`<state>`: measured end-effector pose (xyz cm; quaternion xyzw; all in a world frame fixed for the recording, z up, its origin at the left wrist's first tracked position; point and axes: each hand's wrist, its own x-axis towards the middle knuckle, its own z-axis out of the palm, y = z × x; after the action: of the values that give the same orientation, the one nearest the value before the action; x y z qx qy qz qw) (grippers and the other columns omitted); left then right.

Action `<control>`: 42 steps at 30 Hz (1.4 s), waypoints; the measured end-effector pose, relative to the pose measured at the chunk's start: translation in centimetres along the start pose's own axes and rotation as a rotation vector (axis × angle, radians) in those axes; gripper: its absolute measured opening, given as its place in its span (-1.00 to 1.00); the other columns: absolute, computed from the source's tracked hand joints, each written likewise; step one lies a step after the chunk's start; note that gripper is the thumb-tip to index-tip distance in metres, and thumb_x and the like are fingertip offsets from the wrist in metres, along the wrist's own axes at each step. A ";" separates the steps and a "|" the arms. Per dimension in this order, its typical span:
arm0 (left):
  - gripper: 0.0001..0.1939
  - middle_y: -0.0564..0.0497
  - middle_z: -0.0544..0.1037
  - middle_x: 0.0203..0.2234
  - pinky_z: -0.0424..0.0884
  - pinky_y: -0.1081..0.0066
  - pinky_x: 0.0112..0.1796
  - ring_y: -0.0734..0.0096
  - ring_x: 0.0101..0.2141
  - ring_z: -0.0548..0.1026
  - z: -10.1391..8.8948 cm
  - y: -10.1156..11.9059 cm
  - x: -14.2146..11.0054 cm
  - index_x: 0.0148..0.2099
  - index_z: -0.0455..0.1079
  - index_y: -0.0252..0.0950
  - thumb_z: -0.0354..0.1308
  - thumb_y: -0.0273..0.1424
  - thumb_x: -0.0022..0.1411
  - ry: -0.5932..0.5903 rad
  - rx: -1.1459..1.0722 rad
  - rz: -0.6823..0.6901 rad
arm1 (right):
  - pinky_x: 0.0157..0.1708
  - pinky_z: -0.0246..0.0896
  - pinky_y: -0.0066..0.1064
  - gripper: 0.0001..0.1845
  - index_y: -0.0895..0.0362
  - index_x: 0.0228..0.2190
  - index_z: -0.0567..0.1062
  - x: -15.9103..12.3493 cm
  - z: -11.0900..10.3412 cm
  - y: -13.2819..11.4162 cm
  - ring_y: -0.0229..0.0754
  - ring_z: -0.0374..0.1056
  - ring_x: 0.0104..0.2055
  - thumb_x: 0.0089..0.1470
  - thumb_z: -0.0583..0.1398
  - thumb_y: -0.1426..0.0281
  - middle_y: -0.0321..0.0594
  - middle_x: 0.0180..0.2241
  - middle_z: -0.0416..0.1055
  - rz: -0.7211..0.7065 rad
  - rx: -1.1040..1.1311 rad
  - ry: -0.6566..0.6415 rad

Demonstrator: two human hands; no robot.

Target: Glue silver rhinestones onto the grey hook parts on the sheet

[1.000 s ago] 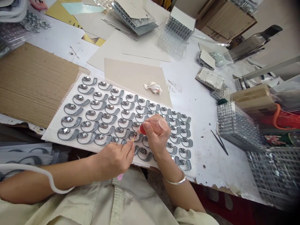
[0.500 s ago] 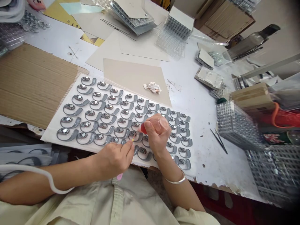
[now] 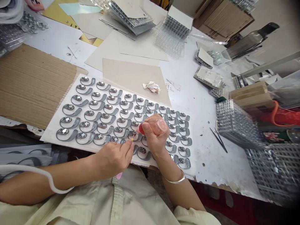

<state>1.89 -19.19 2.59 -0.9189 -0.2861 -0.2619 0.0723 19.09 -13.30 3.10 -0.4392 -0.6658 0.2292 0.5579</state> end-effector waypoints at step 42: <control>-0.74 -0.29 0.58 -0.27 0.47 0.47 -0.60 0.33 -0.45 0.59 -1.2 -1.8 0.7 -0.16 0.34 -0.54 -0.10 -0.68 0.14 -0.017 -0.169 0.021 | -0.50 0.24 -0.32 -0.73 0.10 -0.61 0.34 0.1 -0.8 -1.2 -0.23 0.23 -0.51 0.09 0.20 0.39 -0.25 -0.62 0.34 -0.155 -0.139 -0.065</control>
<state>0.80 -17.68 3.98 -0.9269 -0.2537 -0.2766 -0.0053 19.40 -14.01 4.34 -0.4163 -0.7298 0.1530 0.5203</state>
